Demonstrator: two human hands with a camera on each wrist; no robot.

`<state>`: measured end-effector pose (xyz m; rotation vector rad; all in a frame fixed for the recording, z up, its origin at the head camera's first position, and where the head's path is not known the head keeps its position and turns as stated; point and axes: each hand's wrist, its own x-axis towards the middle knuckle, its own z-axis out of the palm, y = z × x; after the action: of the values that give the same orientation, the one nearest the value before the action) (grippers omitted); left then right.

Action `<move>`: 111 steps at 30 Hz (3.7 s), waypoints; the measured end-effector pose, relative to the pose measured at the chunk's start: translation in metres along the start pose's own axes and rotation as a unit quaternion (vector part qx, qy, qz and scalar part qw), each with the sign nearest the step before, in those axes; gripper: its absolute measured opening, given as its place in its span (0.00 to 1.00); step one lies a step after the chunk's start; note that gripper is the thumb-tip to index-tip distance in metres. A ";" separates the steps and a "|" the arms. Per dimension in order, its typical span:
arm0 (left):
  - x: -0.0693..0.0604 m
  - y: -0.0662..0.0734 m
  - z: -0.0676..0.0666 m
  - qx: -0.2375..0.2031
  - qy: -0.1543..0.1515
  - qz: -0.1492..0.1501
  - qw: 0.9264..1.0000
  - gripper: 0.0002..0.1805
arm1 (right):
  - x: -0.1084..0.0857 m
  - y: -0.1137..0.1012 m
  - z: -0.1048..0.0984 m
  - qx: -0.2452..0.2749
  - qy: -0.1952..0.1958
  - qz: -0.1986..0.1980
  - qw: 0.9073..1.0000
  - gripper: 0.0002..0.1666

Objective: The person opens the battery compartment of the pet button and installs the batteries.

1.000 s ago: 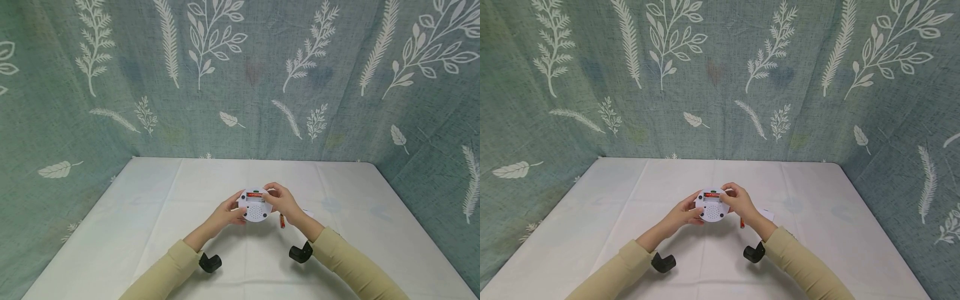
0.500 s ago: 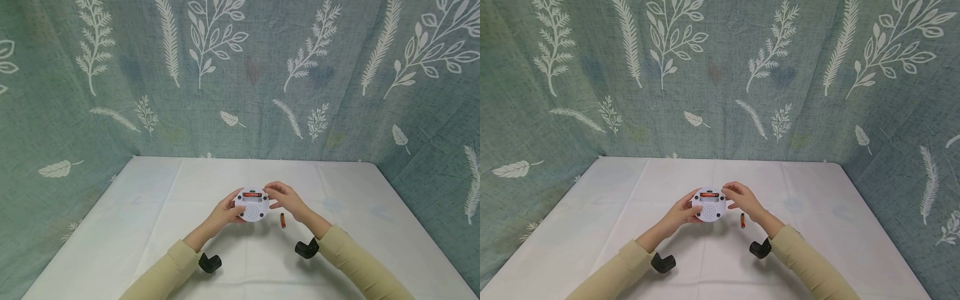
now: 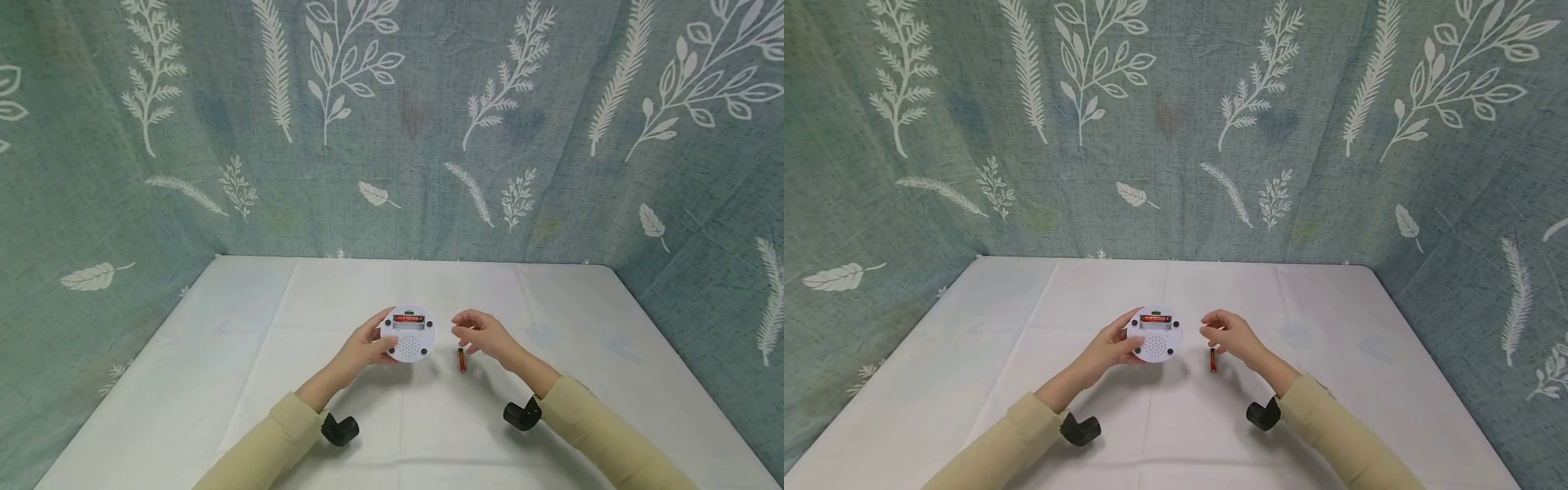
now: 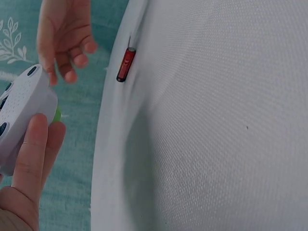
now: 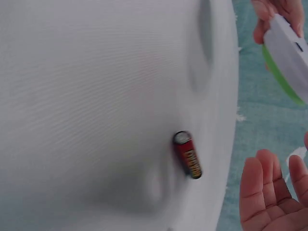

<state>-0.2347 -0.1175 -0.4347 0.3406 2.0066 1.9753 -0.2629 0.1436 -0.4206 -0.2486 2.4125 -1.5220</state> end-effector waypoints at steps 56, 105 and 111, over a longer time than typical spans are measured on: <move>0.000 -0.004 -0.002 0.002 -0.009 -0.003 1.000 0.34 | -0.006 0.011 -0.001 -0.235 -0.040 -0.144 0.961 0.17; 0.002 -0.006 0.010 0.019 -0.027 -0.010 0.999 0.33 | -0.013 -0.047 0.029 -0.305 0.015 -0.358 0.882 0.05; 0.002 -0.005 0.012 0.017 -0.031 -0.010 0.999 0.33 | -0.013 -0.049 0.035 -0.311 0.013 -0.353 0.882 0.08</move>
<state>-0.2322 -0.1059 -0.4404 0.3837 1.9984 1.8979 -0.2397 0.0961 -0.3886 -1.3662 2.9293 -0.8556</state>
